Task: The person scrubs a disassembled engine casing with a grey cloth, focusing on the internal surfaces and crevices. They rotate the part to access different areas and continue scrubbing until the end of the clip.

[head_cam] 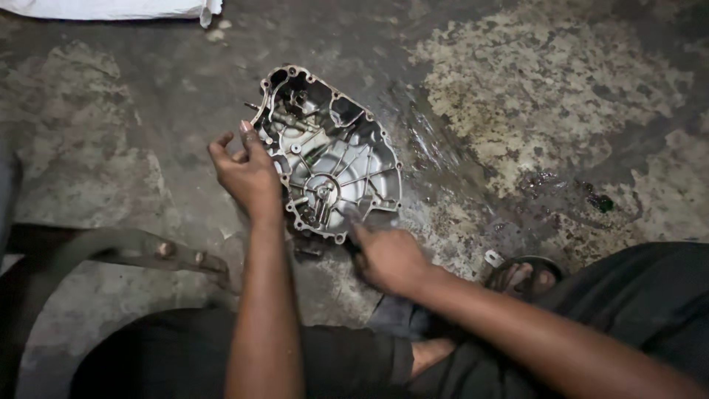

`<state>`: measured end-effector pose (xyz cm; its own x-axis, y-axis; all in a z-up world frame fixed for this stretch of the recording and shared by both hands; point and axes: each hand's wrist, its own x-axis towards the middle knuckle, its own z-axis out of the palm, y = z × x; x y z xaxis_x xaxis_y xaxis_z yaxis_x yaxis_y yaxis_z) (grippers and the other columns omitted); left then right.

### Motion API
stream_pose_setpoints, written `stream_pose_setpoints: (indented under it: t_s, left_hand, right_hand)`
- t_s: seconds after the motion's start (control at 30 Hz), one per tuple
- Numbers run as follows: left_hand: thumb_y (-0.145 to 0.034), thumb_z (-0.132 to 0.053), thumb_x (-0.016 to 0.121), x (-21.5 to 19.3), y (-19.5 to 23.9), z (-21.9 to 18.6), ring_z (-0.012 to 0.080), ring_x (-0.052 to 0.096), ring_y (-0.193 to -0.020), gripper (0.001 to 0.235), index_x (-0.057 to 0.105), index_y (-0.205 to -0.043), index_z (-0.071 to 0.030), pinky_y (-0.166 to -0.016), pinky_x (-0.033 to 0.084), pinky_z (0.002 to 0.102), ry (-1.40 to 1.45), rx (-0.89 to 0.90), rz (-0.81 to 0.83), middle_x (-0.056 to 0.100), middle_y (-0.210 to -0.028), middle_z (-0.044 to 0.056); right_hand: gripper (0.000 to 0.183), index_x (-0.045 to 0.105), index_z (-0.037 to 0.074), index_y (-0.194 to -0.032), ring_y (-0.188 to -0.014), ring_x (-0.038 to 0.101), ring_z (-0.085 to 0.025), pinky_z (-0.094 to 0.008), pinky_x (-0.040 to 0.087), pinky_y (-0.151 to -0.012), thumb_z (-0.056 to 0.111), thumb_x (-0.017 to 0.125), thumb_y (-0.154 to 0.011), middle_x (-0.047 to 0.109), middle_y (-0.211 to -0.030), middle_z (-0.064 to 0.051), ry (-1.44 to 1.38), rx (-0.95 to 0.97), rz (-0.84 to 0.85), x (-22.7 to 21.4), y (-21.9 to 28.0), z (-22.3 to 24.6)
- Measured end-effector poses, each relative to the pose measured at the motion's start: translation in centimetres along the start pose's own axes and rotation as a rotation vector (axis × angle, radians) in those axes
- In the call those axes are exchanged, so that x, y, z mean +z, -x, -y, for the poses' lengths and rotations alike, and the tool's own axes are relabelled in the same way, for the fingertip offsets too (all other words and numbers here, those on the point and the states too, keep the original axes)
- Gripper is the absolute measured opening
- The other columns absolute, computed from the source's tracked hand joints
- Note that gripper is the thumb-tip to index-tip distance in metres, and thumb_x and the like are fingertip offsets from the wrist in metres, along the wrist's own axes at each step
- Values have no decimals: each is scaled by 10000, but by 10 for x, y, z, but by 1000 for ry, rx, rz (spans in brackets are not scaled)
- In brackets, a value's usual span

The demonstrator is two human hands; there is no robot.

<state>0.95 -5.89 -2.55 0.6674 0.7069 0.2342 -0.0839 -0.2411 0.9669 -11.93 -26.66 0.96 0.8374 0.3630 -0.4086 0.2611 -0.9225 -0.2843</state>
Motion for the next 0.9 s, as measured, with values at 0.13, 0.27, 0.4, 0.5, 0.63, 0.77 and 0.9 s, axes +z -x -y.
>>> stream_pose_setpoints:
  t_s: [0.13,0.27,0.4,0.5,0.63,0.77,0.9]
  left_hand:
    - [-1004,-321,707,-4,1,-5,89,548,-547,379,561,-1177,-17,-503,414,293,0,-41,33,633,-629,36]
    - [-1010,-316,702,-5,2,-11,92,560,-559,372,566,-1185,-17,-507,428,292,-12,-52,38,649,-656,44]
    - [-1002,-320,708,-2,-2,-9,103,535,-554,380,572,-1185,-16,-502,407,306,-21,-87,36,631,-650,51]
    - [-988,-320,715,-2,-1,-6,110,523,-548,383,584,-1183,-18,-502,400,315,-45,-98,16,620,-639,50]
    - [-993,-321,719,-2,-1,-5,106,551,-566,390,578,-1185,-12,-526,429,306,-16,-53,15,636,-652,41]
    - [-1001,-327,729,0,-1,-1,120,557,-589,394,585,-1186,-9,-539,444,308,-60,-28,7,632,-682,62]
    - [-1021,-325,733,-3,0,1,121,600,-609,394,586,-1184,3,-563,477,301,-82,27,-1,660,-726,57]
  right_hand:
    - [827,239,203,-1609,-898,666,-434,-543,536,-799,270,621,-879,685,-994,-263,-102,35,-57,0,3,-33]
    - [754,332,136,-1547,-875,669,-427,-533,536,-804,259,620,-861,684,-993,-241,-115,15,-150,10,10,-37]
    - [440,517,69,-1272,-797,691,-403,-530,553,-739,280,618,-899,682,-960,-220,78,-27,-163,24,12,-26]
    - [448,515,65,-1278,-723,702,-396,-529,560,-683,276,618,-897,698,-905,-210,68,18,-156,33,13,-31]
    - [694,419,63,-1440,-713,694,-399,-531,560,-637,247,650,-811,716,-855,-199,85,96,-301,26,6,-51]
    - [697,453,119,-1439,-707,688,-415,-547,556,-612,258,665,-791,706,-888,-200,38,66,-279,26,6,-44]
    - [630,460,133,-1464,-732,679,-408,-545,543,-680,279,639,-878,707,-830,-198,28,-133,-105,40,9,-10]
